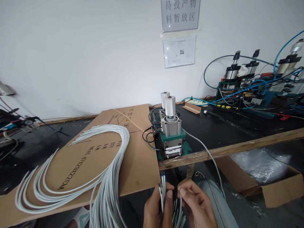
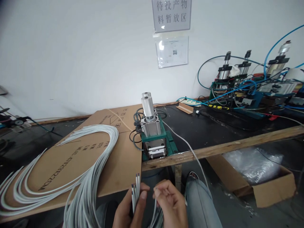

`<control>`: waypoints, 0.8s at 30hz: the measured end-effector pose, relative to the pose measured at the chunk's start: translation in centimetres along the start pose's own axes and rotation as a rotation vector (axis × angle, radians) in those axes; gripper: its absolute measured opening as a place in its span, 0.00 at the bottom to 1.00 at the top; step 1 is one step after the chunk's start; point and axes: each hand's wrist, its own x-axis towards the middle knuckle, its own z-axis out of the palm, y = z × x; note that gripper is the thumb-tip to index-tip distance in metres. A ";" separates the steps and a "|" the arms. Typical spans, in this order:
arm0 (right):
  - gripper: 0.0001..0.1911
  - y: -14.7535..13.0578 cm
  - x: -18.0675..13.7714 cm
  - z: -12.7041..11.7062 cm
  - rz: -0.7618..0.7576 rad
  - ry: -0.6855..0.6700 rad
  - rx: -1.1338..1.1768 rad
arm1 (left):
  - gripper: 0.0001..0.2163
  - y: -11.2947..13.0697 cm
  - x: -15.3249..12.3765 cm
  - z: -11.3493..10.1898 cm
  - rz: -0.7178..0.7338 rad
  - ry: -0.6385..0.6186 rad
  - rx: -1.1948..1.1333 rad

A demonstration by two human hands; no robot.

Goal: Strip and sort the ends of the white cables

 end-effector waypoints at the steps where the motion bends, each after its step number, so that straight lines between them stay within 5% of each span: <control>1: 0.21 0.0 -0.2 -0.1 -0.005 -0.009 -0.010 | 0.17 0.3 0.2 -0.1 -0.006 -0.048 -0.024; 12: 0.21 -1.2 -0.7 0.1 0.011 -0.042 -0.002 | 0.07 0.6 0.9 -0.6 0.223 -0.245 -0.085; 24: 0.19 -0.3 -0.8 0.2 0.036 -0.012 0.049 | 0.11 -0.5 -0.1 0.0 0.242 -0.087 -0.019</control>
